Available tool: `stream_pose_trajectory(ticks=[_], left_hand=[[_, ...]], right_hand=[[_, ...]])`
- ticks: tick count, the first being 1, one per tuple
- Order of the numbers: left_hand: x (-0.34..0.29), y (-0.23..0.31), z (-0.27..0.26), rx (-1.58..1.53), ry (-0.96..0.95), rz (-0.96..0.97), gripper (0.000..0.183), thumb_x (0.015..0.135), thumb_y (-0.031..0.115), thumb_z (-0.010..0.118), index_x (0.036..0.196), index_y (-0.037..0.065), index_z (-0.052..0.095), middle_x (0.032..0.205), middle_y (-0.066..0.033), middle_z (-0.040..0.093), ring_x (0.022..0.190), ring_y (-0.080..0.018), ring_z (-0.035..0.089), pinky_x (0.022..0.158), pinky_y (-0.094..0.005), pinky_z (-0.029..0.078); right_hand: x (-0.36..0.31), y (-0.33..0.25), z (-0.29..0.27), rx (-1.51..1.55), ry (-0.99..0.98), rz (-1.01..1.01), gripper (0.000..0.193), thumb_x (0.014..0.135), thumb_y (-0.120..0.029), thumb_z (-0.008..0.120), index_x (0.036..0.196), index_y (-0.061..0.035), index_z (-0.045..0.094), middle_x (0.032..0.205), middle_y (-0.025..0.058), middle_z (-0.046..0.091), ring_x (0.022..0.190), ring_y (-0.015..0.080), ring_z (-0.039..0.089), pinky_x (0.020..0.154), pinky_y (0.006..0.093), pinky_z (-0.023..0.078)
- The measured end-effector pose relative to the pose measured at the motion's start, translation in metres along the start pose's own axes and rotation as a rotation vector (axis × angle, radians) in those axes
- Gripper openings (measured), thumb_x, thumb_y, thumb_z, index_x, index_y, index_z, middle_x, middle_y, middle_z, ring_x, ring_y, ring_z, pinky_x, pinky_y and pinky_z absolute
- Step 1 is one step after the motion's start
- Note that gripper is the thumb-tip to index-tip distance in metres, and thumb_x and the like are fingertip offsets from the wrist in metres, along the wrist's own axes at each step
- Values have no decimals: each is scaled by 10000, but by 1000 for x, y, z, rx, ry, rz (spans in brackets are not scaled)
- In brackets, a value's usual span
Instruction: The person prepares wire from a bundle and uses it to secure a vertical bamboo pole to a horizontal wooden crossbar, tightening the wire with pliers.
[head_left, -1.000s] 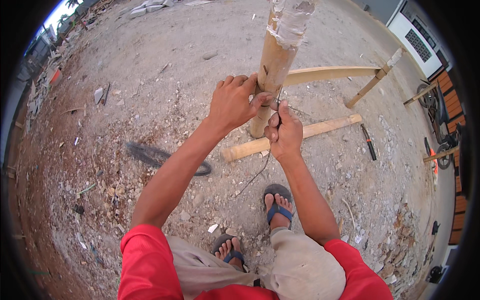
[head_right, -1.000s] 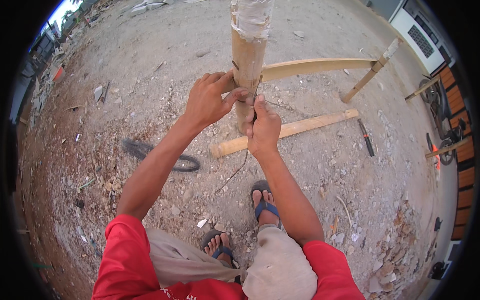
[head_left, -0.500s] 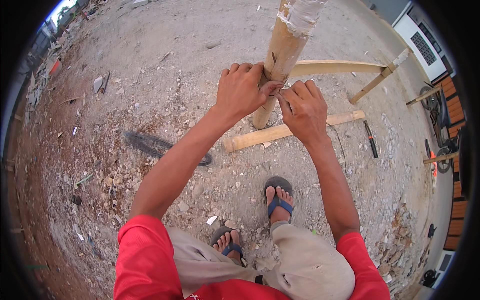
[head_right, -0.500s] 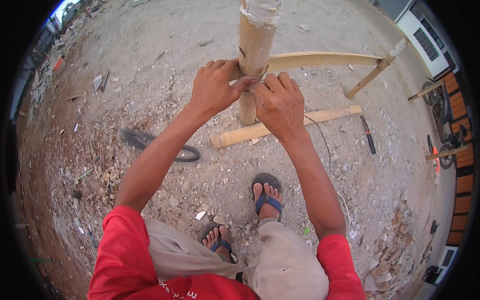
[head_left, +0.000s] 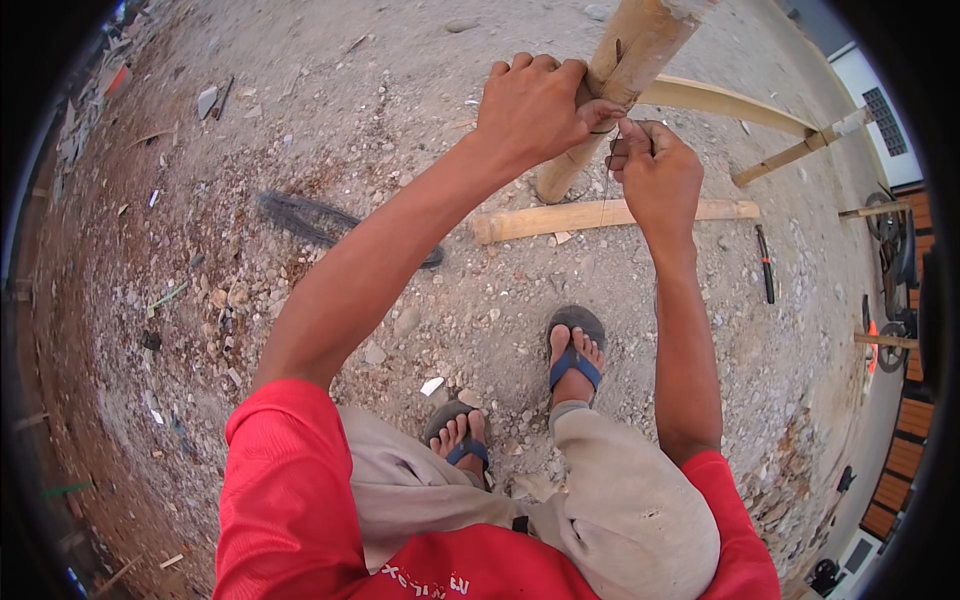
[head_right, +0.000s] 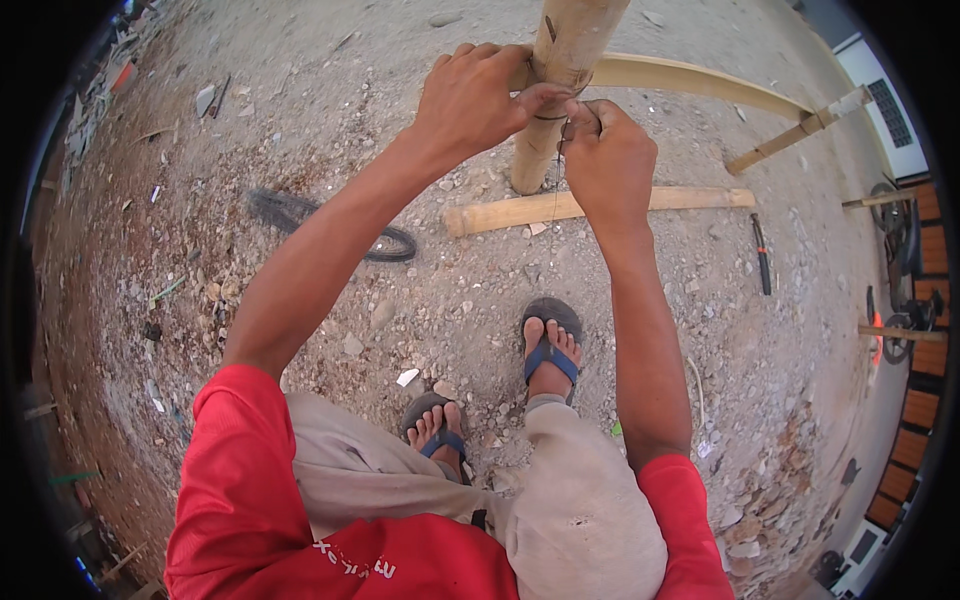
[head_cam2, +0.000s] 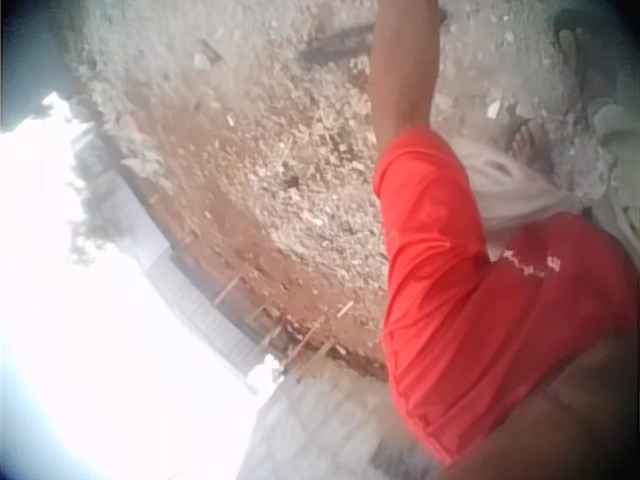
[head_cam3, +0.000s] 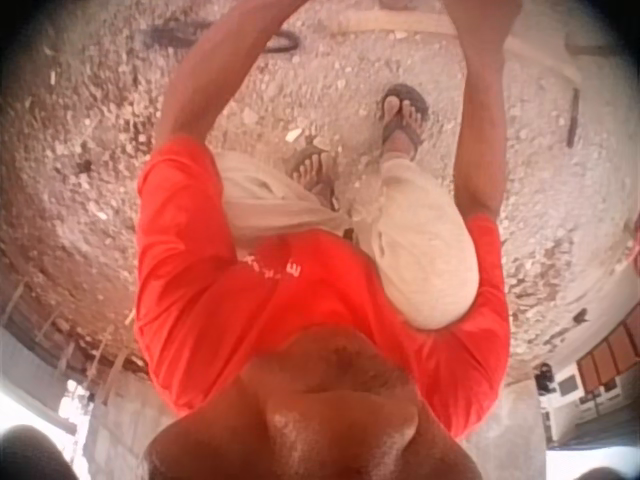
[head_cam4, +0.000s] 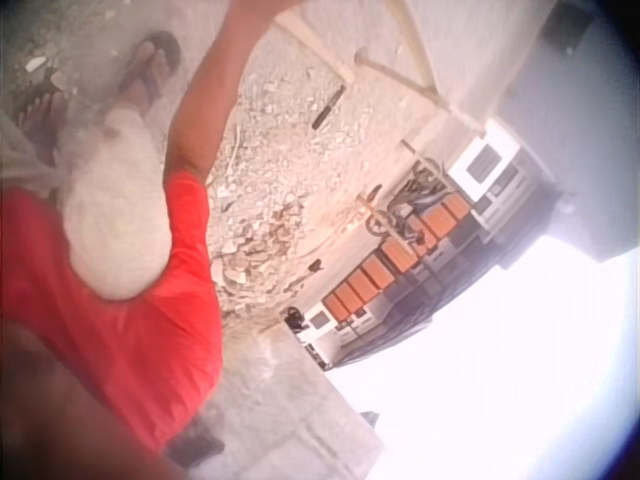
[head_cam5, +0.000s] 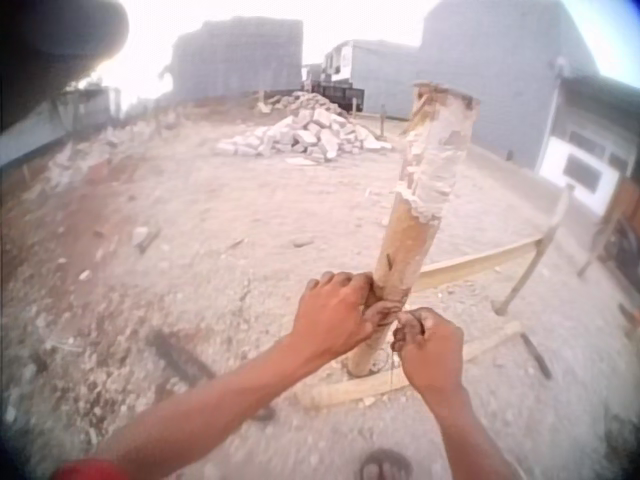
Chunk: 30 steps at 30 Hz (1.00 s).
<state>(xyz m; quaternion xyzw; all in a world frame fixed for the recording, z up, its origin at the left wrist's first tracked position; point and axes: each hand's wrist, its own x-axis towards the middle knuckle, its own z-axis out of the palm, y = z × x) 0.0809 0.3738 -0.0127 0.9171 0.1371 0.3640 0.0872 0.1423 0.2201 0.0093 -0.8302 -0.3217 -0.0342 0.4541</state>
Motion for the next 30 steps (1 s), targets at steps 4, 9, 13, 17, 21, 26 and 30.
stream_pose_trajectory(ticks=[4, 9, 13, 17, 21, 26, 30], left_hand=[[0, 0, 0, 22, 11, 0, 528, 823, 550, 682, 1031, 66, 707, 937, -126, 714, 933, -309, 647, 811, -447, 500], [2, 3, -1, 7, -21, -5, 537, 834, 566, 667, 1046, 74, 703, 947, -131, 711, 945, -314, 646, 828, -446, 499], [3, -2, -3, -19, -41, 32, 517, 845, 547, 670, 1069, 82, 703, 946, -136, 709, 958, -317, 645, 822, -441, 502], [7, 8, 0, -23, -62, 58, 486, 864, 487, 677, 1122, 76, 692, 984, -149, 708, 978, -340, 643, 833, -450, 503], [8, 0, -7, -34, -83, 25, 486, 864, 435, 693, 1144, 38, 675, 1027, -164, 702, 972, -349, 637, 819, -446, 505], [11, 10, -6, -42, -102, 27, 479, 869, 390, 703, 1179, 27, 664, 1064, -164, 693, 1010, -355, 633, 856, -449, 507], [11, 16, -3, -66, -112, -14, 468, 874, 381, 711, 1166, 20, 665, 1065, -155, 690, 1019, -347, 631, 861, -440, 505]], right_hand=[[9, 6, -5, 549, -201, 386, 242, 991, -201, 572, 901, 15, 634, 774, 70, 660, 602, 124, 614, 528, 256, 466], [20, 53, 8, 1419, -424, 655, 204, 1000, -170, 527, 952, 14, 599, 716, 28, 581, 569, 125, 546, 496, 252, 421], [17, 56, 13, 1751, -602, 632, 162, 998, -140, 512, 991, 10, 574, 706, 9, 542, 604, 132, 562, 575, 285, 500], [6, 60, 9, 777, -161, 117, 243, 970, -189, 566, 1075, 29, 587, 847, 91, 623, 774, 220, 629, 708, 373, 531], [-1, 25, -4, 8, 48, -346, 320, 889, -267, 661, 1003, 30, 628, 961, 203, 648, 940, 355, 646, 783, 444, 526], [16, 29, -5, -171, 144, -379, 329, 886, -304, 672, 852, 22, 658, 810, 175, 663, 760, 335, 673, 668, 422, 539], [25, 32, -24, 509, -281, 327, 362, 956, -308, 626, 851, 35, 675, 779, 129, 675, 635, 209, 658, 606, 354, 540]])
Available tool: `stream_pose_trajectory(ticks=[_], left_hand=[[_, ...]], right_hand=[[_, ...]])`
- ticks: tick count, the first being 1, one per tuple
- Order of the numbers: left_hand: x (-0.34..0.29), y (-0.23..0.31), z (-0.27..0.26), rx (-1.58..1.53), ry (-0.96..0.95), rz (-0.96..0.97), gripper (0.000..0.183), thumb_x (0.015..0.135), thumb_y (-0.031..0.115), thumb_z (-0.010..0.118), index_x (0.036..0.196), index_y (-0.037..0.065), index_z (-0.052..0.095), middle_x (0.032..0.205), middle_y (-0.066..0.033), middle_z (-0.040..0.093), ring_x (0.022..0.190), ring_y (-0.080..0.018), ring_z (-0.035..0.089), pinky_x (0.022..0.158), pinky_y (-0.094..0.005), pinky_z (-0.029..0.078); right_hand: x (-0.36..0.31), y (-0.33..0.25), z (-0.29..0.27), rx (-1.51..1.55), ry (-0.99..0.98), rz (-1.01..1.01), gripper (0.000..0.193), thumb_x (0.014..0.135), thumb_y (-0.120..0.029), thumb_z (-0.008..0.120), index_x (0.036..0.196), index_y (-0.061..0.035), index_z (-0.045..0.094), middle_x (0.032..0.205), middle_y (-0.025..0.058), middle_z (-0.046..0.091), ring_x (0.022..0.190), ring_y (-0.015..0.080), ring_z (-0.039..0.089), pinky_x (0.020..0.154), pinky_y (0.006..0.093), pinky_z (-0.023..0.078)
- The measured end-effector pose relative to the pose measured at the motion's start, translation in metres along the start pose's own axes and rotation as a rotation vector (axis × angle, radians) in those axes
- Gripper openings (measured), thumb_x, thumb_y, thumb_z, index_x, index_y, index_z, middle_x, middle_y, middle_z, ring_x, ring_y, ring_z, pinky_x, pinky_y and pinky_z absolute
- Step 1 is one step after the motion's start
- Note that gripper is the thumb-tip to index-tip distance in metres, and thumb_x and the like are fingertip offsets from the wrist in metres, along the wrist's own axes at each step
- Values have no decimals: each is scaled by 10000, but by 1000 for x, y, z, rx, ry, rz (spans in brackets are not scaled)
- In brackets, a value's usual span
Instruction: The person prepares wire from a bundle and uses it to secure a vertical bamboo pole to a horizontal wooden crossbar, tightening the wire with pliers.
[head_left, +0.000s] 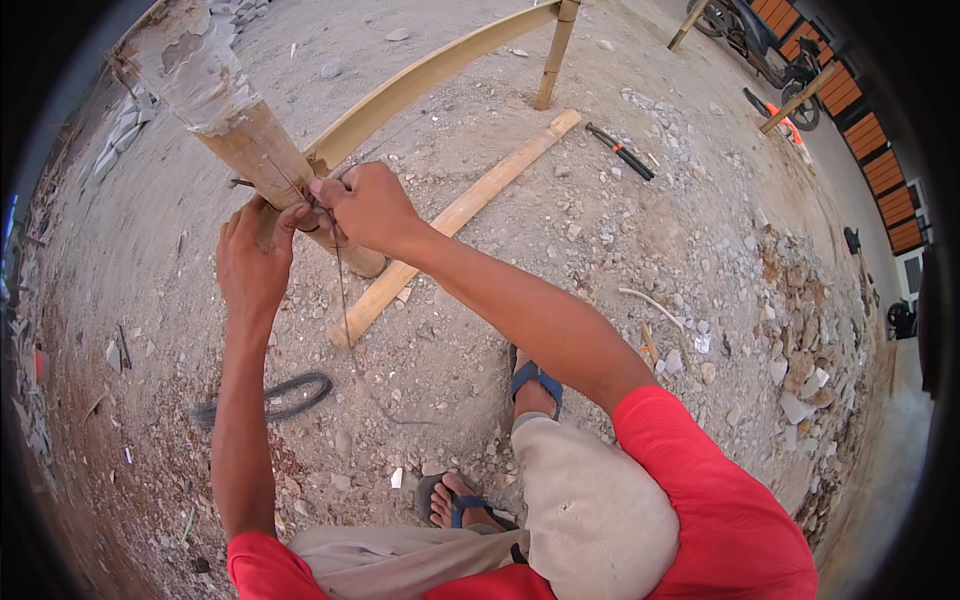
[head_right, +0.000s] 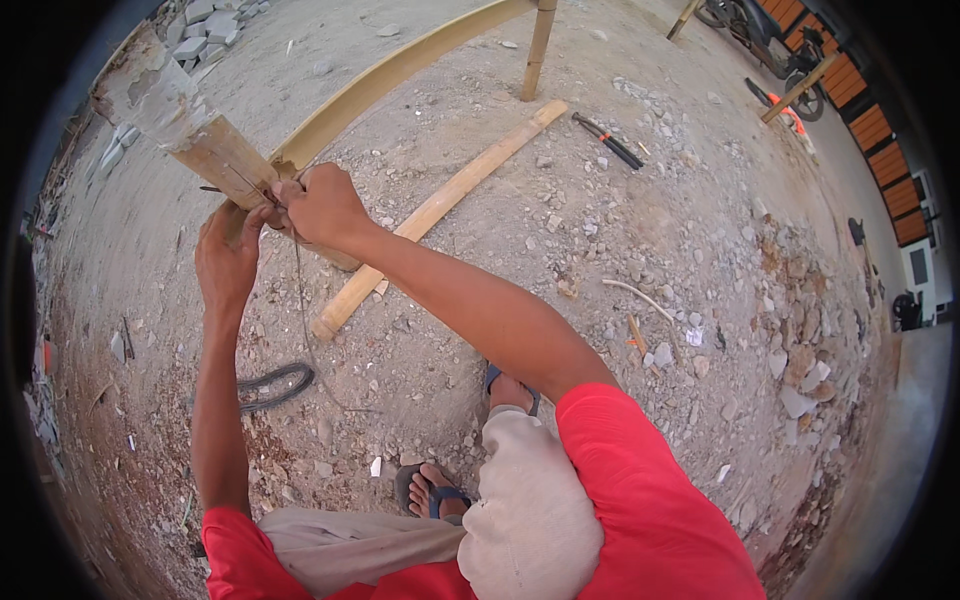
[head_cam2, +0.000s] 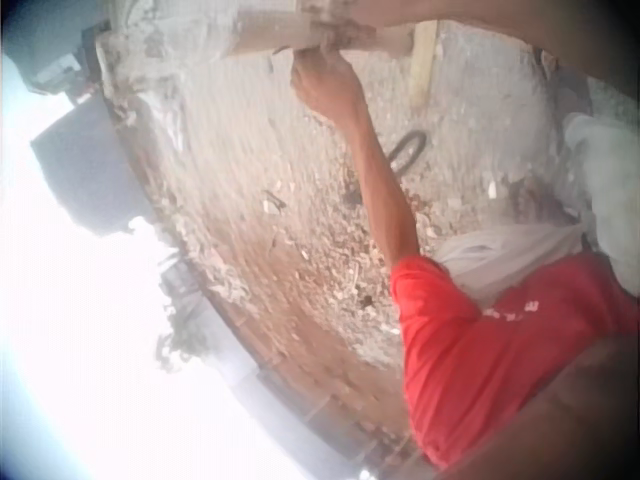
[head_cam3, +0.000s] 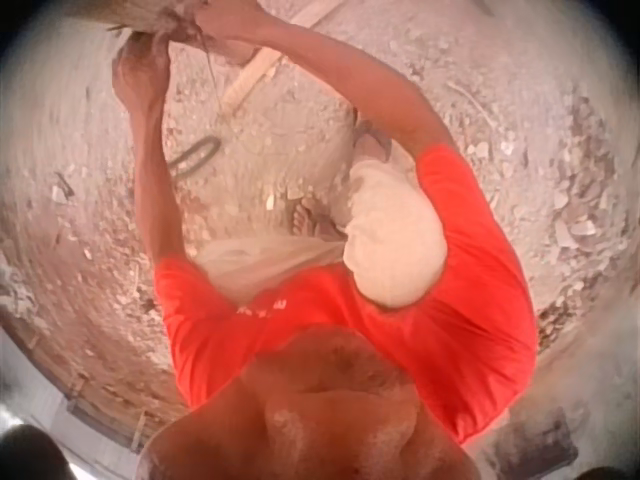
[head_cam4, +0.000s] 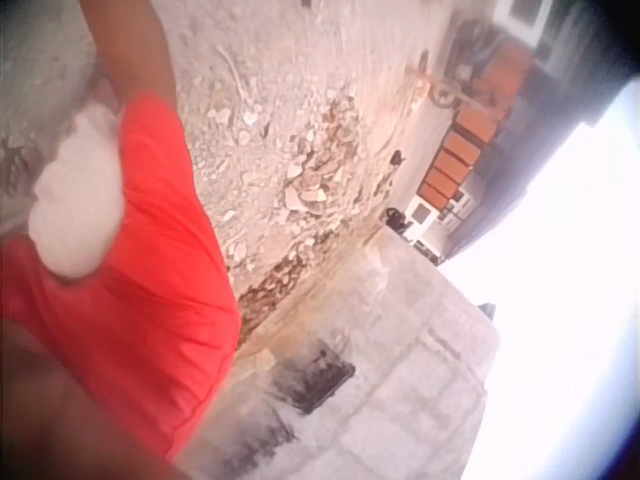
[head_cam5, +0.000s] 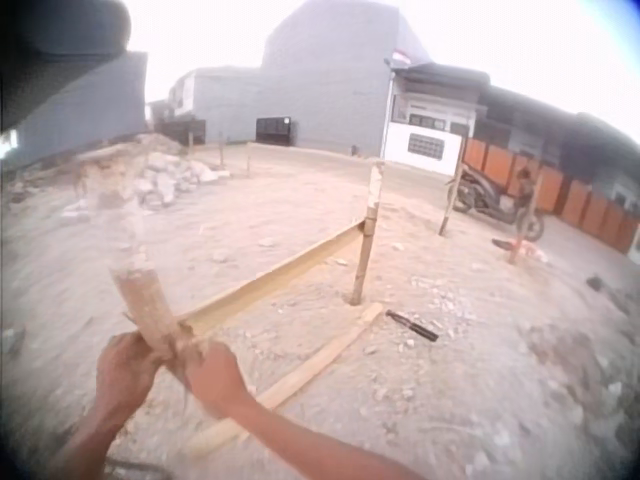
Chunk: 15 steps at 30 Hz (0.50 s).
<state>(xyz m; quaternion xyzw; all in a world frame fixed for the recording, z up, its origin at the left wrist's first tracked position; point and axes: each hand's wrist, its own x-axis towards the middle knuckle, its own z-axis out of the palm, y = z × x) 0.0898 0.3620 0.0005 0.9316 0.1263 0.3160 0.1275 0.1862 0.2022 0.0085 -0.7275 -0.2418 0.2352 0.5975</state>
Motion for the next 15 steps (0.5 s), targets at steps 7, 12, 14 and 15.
stream_pose_trajectory(ticks=[7, 12, 14, 15], left_hand=[[1, -2, -11, -25, -58, -42, 351, 907, 279, 720, 1116, -1, 679, 995, -155, 708, 941, -280, 671, 824, -380, 493], [4, 13, -1, -102, -101, -78, 329, 854, 181, 769, 1088, -25, 667, 991, -155, 681, 908, -307, 638, 829, -381, 486], [4, 10, 1, -95, -103, -54, 300, 846, 133, 769, 1076, -29, 664, 1001, -158, 686, 914, -307, 641, 836, -375, 481], [2, 6, -5, -75, -124, -63, 265, 853, 108, 754, 1066, -26, 671, 1000, -158, 696, 933, -296, 651, 842, -382, 482]], right_hand=[[13, 84, -60, 97, -292, -274, 414, 948, -282, 668, 1196, 46, 625, 1057, 136, 687, 981, 203, 662, 883, 330, 537], [28, 260, -353, -951, 683, -60, 459, 849, -279, 737, 1194, 0, 617, 1144, 230, 643, 1073, 347, 622, 918, 413, 496], [25, 299, -450, -1225, 789, 235, 632, 802, -451, 752, 1226, -37, 531, 1211, 232, 574, 1153, 409, 555, 946, 486, 458], [35, 311, -466, -1279, 744, 342, 695, 795, -516, 732, 1258, -48, 510, 1272, 233, 542, 1203, 404, 522, 968, 524, 428]])
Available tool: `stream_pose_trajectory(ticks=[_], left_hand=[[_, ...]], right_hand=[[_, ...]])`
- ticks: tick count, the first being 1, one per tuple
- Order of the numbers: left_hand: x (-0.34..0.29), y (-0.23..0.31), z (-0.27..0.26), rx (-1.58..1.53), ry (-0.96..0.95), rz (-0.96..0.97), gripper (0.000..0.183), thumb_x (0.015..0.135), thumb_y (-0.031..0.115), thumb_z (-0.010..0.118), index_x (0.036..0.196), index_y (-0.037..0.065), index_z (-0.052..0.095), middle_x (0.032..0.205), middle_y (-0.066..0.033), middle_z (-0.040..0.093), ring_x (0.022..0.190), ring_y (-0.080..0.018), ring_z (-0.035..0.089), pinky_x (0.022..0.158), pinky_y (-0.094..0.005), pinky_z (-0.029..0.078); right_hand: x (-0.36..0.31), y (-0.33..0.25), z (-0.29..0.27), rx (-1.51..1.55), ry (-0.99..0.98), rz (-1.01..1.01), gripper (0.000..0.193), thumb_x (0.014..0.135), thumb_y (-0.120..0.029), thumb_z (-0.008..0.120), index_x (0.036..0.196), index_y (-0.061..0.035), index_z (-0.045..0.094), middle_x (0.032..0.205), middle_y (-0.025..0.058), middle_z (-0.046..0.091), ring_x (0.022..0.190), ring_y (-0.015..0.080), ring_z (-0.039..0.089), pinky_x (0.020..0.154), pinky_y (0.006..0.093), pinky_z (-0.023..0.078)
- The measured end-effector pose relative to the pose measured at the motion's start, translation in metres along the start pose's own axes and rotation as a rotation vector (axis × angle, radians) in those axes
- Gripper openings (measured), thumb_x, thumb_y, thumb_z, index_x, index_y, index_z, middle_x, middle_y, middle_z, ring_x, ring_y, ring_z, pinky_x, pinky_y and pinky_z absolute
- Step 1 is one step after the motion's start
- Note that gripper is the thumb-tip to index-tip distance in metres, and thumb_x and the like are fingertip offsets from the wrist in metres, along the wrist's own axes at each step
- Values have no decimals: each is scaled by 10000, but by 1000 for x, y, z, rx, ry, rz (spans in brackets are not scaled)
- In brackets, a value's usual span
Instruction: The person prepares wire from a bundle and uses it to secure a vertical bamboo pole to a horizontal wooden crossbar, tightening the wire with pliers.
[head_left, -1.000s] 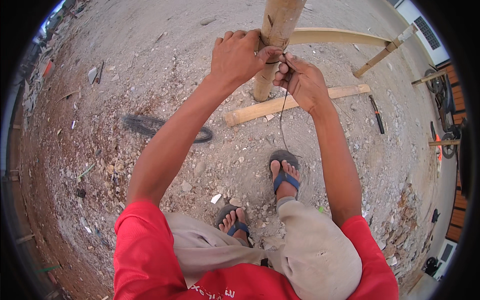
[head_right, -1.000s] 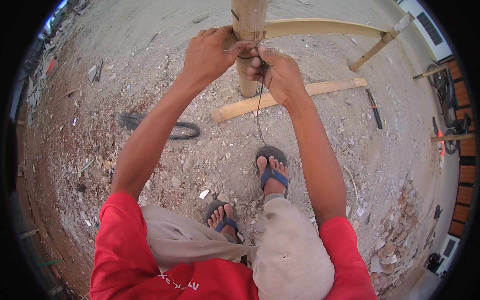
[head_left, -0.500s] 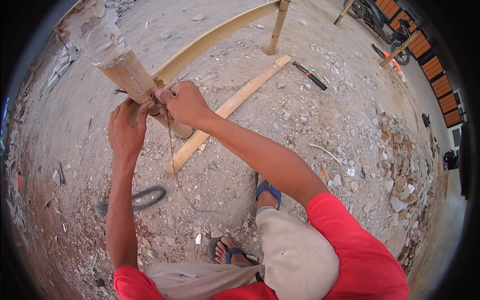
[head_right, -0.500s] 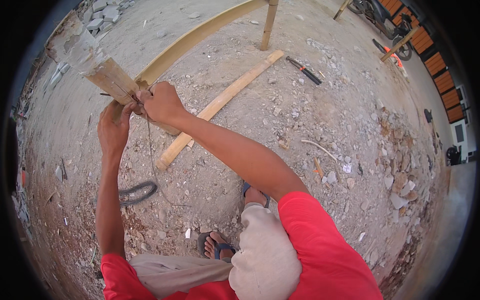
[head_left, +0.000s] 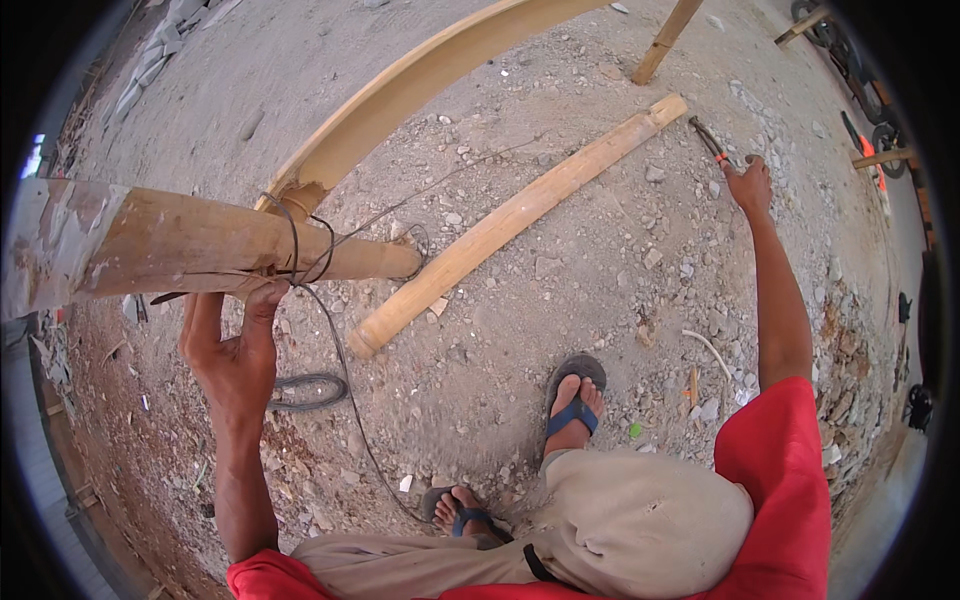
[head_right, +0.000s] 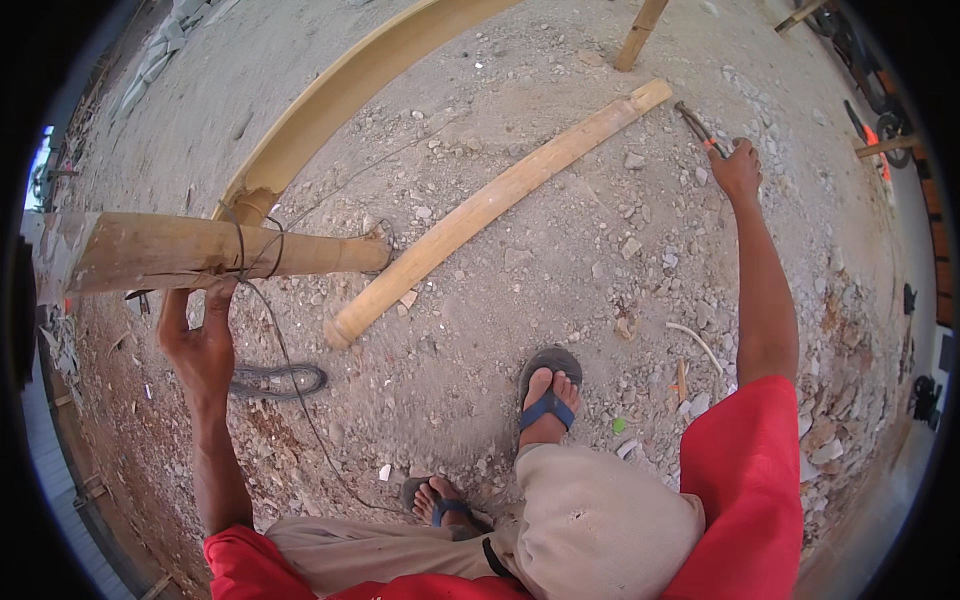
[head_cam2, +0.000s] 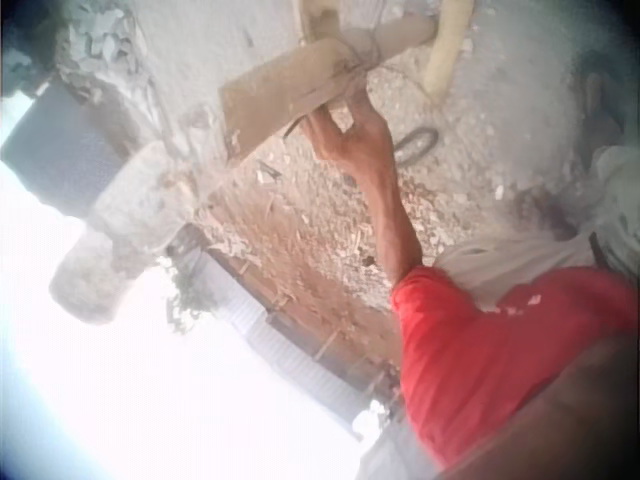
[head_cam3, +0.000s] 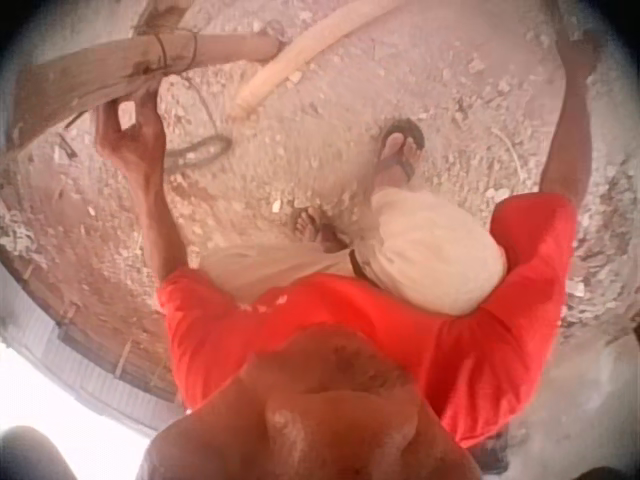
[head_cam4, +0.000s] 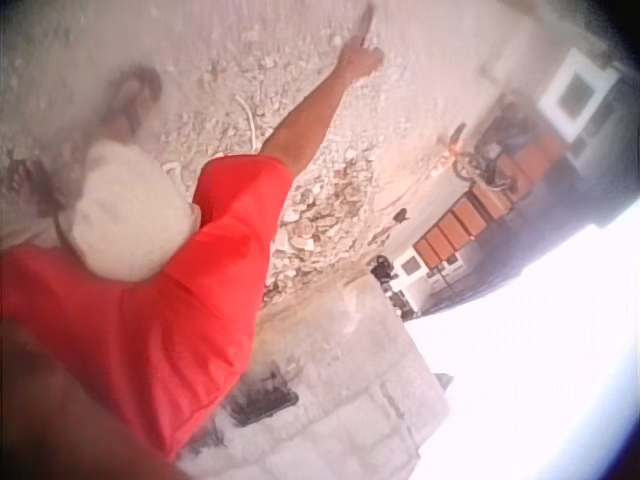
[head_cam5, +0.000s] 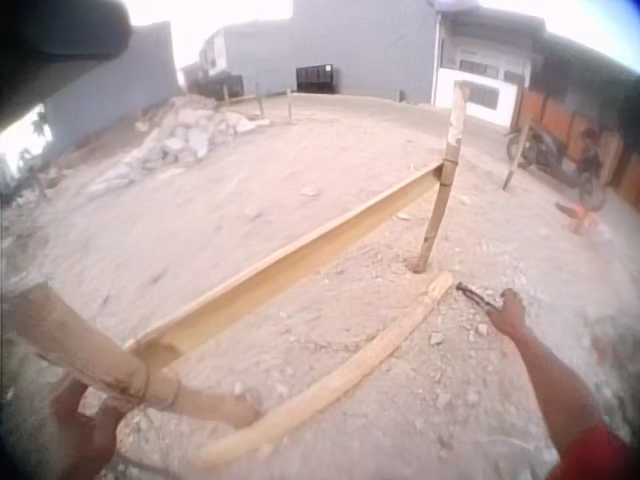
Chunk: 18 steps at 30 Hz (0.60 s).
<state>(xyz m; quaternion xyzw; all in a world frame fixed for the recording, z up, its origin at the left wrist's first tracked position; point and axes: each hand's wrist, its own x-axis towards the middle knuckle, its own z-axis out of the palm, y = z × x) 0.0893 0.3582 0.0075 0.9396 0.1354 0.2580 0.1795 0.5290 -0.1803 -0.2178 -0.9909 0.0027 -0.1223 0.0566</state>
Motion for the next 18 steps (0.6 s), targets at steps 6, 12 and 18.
stream_pose_trajectory(ticks=[6, 12, 18], left_hand=[[-7, -8, -6, 56, 8, 6, 242, 836, 64, 754, 1052, -19, 683, 979, -154, 710, 904, -286, 668, 820, -378, 483], [-3, -3, -11, 46, -1, -16, 265, 830, 80, 769, 1058, -14, 675, 978, -154, 699, 906, -284, 665, 812, -387, 490], [9, 13, 0, 19, -17, 15, 327, 837, 118, 774, 1107, -15, 646, 1020, -171, 668, 945, -316, 646, 816, -389, 496]], right_hand=[[48, 31, 54, 76, -319, -27, 579, 808, -453, 723, 1116, -17, 499, 974, 223, 670, 1002, 440, 631, 863, 452, 481], [40, 12, 78, 42, -371, -187, 334, 833, -212, 621, 1024, 50, 541, 1013, 312, 644, 1031, 457, 622, 857, 515, 473], [2, 1, 64, 60, -496, -90, 546, 869, -442, 616, 1032, 78, 650, 1001, 322, 667, 1051, 464, 624, 902, 483, 482]])
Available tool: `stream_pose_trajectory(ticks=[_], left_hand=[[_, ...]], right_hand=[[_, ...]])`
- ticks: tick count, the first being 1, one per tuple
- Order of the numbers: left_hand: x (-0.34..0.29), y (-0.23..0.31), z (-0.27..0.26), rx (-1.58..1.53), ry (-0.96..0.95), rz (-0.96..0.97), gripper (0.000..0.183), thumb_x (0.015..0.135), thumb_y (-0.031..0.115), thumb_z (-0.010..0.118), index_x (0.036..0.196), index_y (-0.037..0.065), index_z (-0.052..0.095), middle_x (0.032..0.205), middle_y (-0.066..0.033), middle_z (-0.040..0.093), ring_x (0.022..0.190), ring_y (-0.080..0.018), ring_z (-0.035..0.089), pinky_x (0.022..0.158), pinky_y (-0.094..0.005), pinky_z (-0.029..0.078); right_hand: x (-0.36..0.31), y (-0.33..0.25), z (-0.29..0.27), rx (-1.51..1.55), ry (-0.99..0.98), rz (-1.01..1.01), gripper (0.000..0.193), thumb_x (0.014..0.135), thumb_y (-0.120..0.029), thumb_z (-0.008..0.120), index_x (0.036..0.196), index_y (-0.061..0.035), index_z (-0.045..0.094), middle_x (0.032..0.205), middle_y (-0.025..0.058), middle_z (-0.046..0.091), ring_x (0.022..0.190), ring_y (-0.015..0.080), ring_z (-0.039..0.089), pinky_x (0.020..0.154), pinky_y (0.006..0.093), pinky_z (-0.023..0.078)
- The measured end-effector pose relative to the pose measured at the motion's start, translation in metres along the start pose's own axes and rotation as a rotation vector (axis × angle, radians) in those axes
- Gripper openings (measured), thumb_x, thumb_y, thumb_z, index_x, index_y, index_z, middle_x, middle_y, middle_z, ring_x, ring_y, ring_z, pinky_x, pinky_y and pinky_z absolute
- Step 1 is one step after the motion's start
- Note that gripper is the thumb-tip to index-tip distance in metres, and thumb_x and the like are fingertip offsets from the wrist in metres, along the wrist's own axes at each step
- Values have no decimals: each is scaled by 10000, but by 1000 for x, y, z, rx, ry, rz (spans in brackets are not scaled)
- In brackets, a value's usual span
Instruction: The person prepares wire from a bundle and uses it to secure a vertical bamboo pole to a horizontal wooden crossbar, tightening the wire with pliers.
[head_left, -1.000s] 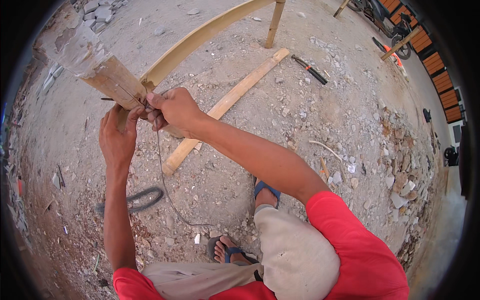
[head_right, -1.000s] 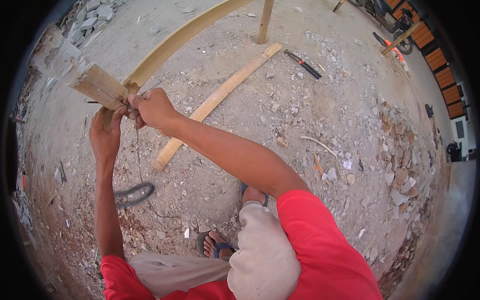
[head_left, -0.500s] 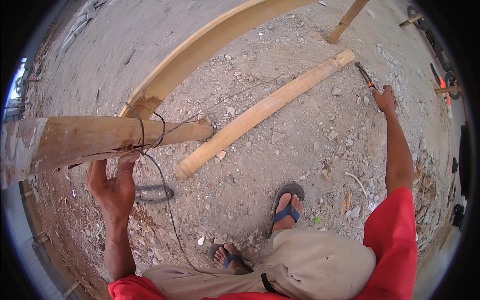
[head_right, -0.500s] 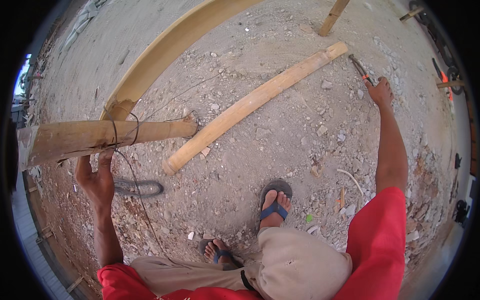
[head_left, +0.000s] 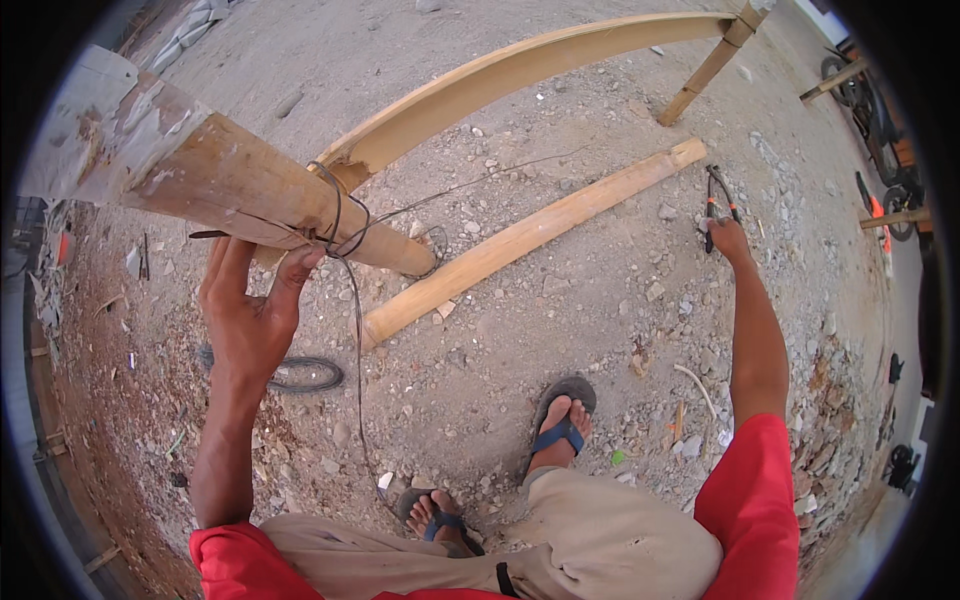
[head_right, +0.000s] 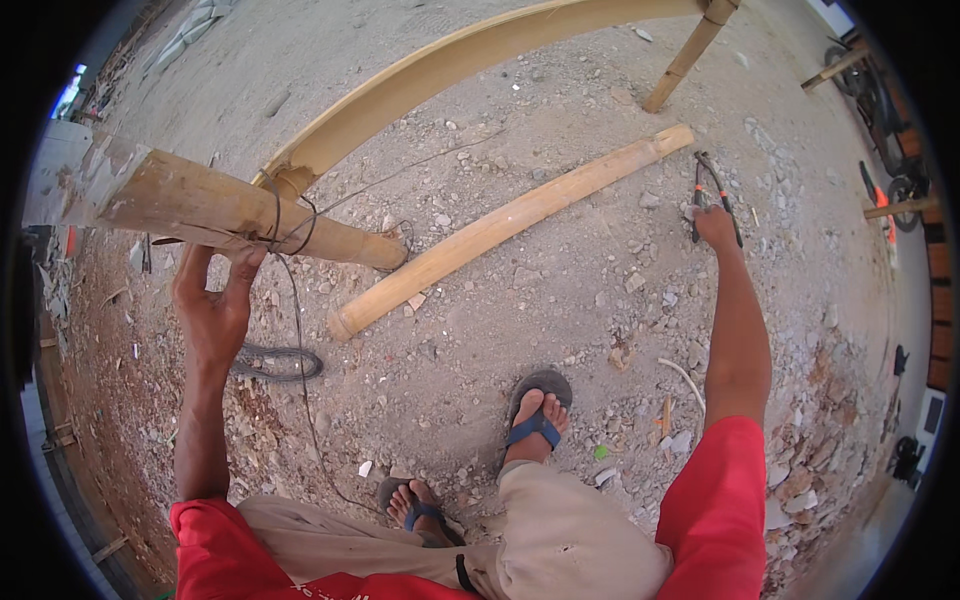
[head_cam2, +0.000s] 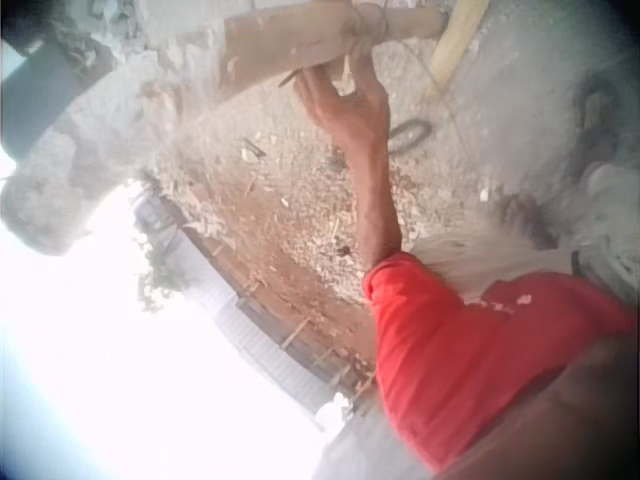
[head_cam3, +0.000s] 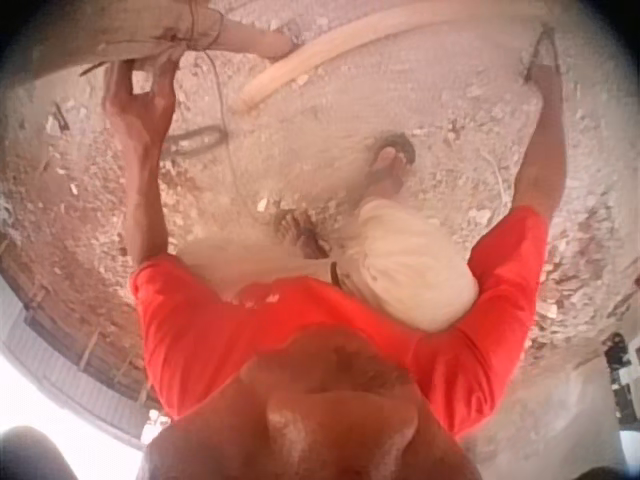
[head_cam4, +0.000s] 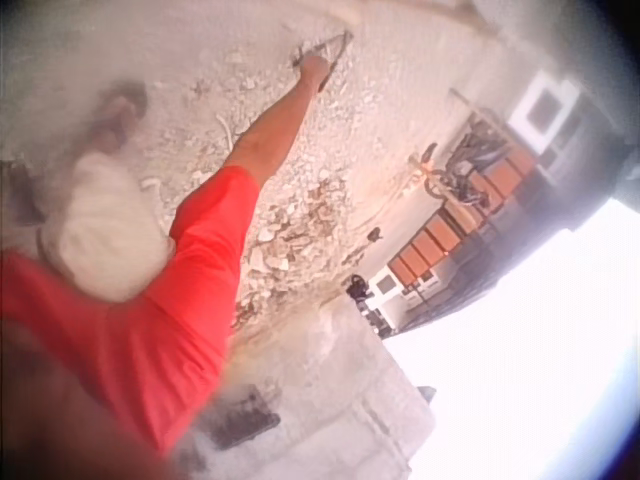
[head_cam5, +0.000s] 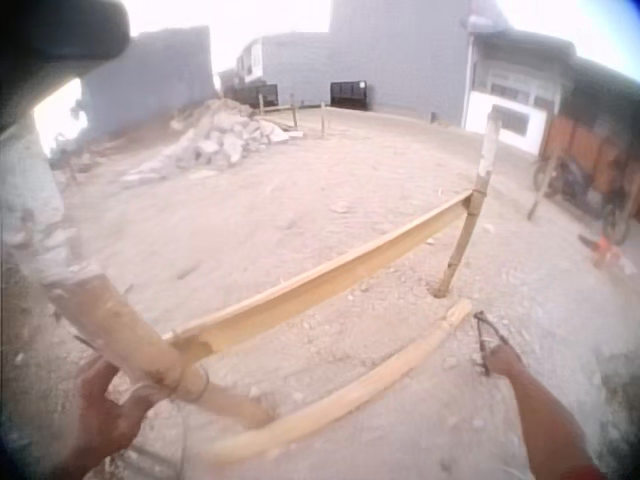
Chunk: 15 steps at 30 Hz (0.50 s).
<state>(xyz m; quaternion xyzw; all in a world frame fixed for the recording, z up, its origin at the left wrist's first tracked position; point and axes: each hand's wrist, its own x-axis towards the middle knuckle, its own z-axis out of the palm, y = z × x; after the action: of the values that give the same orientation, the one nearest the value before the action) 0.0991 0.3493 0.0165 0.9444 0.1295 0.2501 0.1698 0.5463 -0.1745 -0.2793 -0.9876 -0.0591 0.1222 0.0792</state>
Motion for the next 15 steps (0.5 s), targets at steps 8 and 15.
stream_pose_trajectory(ticks=[8, 15], left_hand=[[-7, -2, -16, 56, -41, 19, 544, 733, 224, 857, 1161, 4, 603, 1113, -160, 619, 1034, -349, 599, 852, -442, 492], [-6, -13, -2, 99, 0, -39, 563, 662, 287, 898, 1067, 17, 615, 1085, -135, 597, 1030, -327, 566, 880, -434, 455]], right_hand=[[-27, -60, -8, -4, 150, 84, 564, 879, -373, 649, 1267, 6, 494, 1133, 302, 641, 1083, 461, 612, 936, 516, 472], [3, -16, -2, -71, 226, -74, 422, 878, -340, 685, 1037, 35, 573, 963, 247, 672, 878, 401, 674, 754, 474, 517]])
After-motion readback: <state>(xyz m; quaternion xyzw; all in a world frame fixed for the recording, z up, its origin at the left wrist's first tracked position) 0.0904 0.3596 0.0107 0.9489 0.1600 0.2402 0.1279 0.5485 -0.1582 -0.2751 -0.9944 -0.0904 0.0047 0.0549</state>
